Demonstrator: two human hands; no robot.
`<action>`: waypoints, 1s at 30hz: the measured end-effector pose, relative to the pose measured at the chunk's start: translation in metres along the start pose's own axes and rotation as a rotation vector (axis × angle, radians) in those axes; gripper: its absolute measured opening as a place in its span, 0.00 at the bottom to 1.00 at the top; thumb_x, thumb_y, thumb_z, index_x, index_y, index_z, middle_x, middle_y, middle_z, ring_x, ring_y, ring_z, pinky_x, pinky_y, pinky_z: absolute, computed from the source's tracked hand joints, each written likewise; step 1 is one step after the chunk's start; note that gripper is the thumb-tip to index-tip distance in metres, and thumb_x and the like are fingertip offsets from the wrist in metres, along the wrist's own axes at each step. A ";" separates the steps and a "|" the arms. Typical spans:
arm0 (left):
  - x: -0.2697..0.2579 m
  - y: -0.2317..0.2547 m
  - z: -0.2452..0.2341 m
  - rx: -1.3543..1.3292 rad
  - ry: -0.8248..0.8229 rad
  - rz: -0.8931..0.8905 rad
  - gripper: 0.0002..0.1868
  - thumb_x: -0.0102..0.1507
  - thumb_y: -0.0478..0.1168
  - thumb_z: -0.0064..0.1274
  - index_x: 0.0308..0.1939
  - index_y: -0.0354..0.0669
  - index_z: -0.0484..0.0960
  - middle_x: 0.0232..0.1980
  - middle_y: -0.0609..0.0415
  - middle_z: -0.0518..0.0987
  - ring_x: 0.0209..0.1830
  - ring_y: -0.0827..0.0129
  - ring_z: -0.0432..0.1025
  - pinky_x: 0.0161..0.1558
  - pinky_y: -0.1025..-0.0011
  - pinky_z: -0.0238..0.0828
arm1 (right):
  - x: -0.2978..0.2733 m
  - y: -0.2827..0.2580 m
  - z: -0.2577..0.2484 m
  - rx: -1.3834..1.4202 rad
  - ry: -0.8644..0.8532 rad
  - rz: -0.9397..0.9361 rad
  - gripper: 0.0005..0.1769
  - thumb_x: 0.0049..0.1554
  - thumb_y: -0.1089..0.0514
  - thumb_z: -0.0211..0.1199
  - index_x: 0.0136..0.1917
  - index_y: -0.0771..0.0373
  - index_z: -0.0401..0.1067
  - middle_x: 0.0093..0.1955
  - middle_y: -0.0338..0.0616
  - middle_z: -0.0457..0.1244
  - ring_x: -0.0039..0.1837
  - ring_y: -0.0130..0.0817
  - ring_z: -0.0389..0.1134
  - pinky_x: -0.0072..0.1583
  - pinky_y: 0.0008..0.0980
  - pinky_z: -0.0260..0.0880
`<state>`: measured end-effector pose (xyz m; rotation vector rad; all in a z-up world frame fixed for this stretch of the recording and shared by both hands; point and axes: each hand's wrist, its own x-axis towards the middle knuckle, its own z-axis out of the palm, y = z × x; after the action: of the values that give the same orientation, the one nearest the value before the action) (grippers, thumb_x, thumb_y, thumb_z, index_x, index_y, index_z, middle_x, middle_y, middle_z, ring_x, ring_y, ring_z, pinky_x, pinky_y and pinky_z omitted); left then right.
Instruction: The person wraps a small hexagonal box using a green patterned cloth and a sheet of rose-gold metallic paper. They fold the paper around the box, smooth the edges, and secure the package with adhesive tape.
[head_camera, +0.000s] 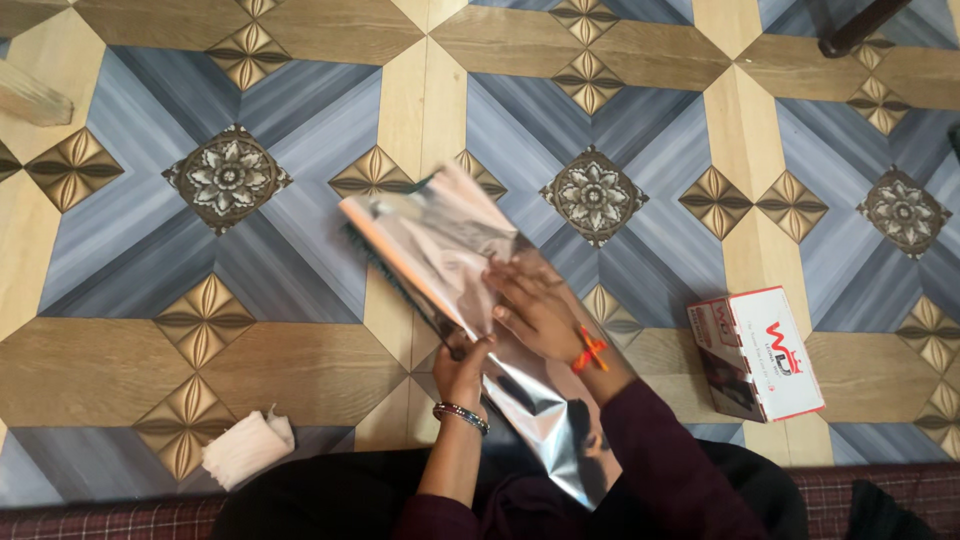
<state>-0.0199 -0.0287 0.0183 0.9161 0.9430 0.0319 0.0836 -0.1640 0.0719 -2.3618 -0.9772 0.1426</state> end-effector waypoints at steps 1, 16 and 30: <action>0.001 -0.001 -0.001 0.028 -0.026 0.038 0.17 0.51 0.35 0.68 0.30 0.47 0.72 0.28 0.63 0.69 0.26 0.73 0.62 0.30 0.69 0.58 | 0.000 0.013 0.011 -0.134 -0.020 0.003 0.32 0.65 0.45 0.51 0.79 0.56 0.59 0.81 0.55 0.50 0.81 0.56 0.47 0.74 0.65 0.42; 0.062 0.013 -0.011 0.141 -0.308 -0.153 0.14 0.55 0.39 0.67 0.39 0.41 0.78 0.19 0.60 0.68 0.10 0.73 0.61 0.13 0.72 0.57 | -0.056 0.117 0.000 -0.032 0.295 0.348 0.36 0.68 0.40 0.46 0.83 0.55 0.48 0.86 0.55 0.43 0.85 0.55 0.42 0.80 0.62 0.45; 0.093 -0.001 -0.019 0.191 -0.371 -0.137 0.16 0.54 0.41 0.67 0.43 0.44 0.81 0.31 0.61 0.76 0.23 0.77 0.68 0.20 0.77 0.58 | -0.029 0.018 0.006 -0.416 -0.042 0.109 0.38 0.61 0.34 0.49 0.81 0.46 0.51 0.85 0.46 0.42 0.84 0.52 0.36 0.76 0.68 0.29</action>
<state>0.0233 0.0199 -0.0506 0.9891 0.6667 -0.3395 0.0721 -0.1911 0.0539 -2.8029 -0.9726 0.0311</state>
